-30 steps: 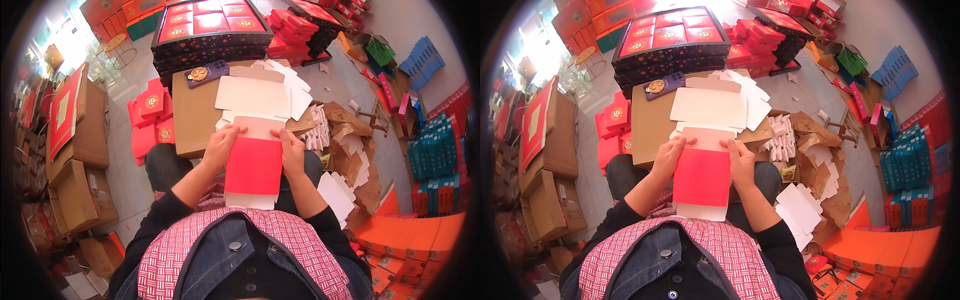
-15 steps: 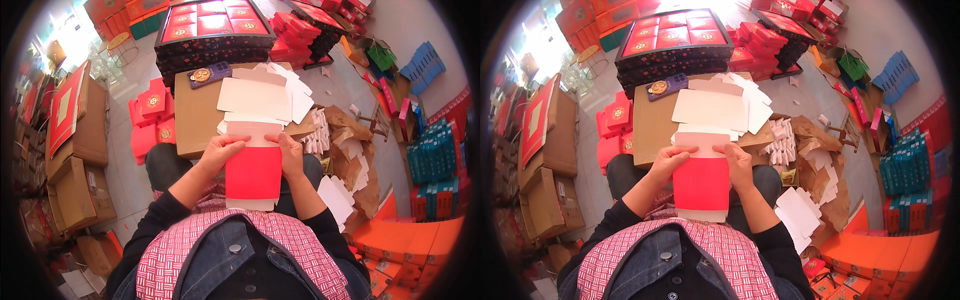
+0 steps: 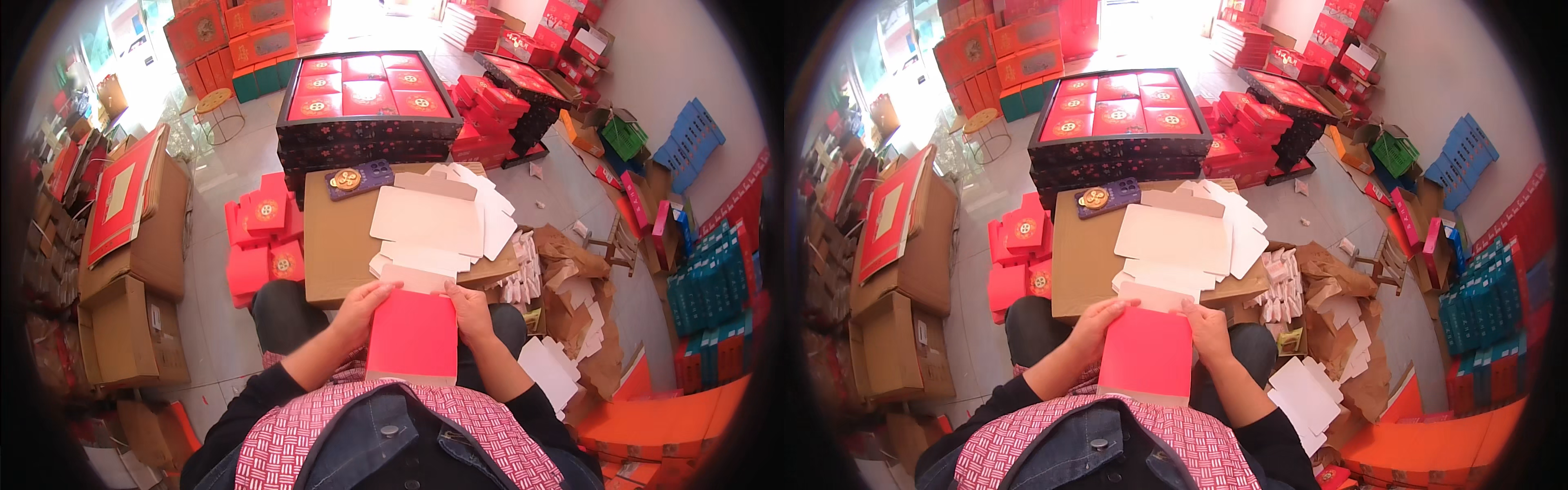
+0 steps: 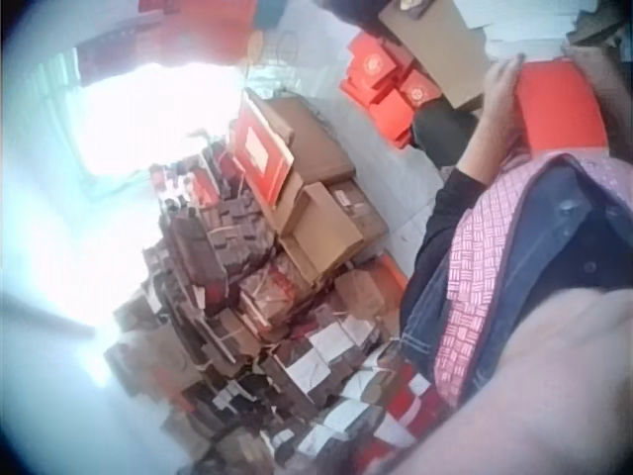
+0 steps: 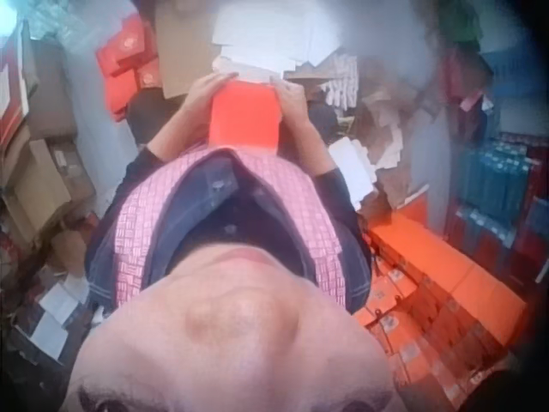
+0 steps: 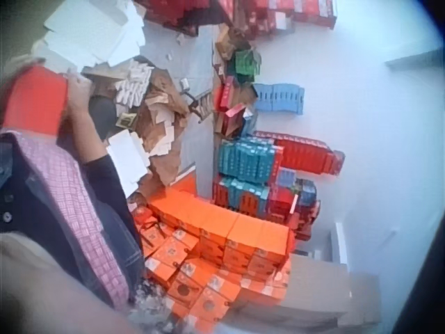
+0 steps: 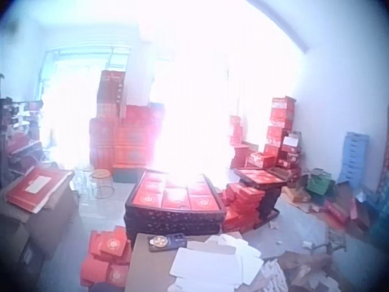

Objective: The person assembles small red boxes by folding flat red cardboard pieces and inserting white inserts. They repeatedly pick up a red piece, fold it into a box shape, insert a white piece, and place the finished box on a growing stack.

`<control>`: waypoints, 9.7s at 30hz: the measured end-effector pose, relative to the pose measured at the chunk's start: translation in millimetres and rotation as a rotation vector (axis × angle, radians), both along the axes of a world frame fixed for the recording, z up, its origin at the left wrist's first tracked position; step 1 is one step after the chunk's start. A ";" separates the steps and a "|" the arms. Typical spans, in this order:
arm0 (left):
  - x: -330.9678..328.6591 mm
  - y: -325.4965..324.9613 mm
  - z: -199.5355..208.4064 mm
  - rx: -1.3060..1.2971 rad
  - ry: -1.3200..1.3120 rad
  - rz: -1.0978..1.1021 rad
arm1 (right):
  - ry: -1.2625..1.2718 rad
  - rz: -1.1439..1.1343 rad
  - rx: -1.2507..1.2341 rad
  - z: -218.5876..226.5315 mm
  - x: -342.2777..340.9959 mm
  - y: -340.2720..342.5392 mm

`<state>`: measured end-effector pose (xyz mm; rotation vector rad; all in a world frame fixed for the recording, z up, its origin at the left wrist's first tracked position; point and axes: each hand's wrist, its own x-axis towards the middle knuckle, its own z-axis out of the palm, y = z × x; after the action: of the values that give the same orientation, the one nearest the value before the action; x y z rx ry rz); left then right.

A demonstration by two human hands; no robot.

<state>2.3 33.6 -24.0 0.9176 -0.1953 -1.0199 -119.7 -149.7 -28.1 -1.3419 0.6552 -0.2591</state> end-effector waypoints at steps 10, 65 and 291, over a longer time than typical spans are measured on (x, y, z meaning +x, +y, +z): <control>10.0 2.9 18.9 -0.022 -0.150 0.082 | -0.188 0.147 -0.707 36.5 2.5 7.2; -25.0 22.9 36.3 -0.086 -0.348 -0.070 | -0.037 0.679 -0.177 98.7 29.7 -24.9; -5.2 7.3 36.2 0.116 -0.250 -0.050 | 0.086 0.742 -0.082 87.3 23.2 -14.9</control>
<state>-2.9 40.9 12.2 1.1516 -0.3731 -0.9686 -96.5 -164.7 59.2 -1.5882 0.1838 0.3757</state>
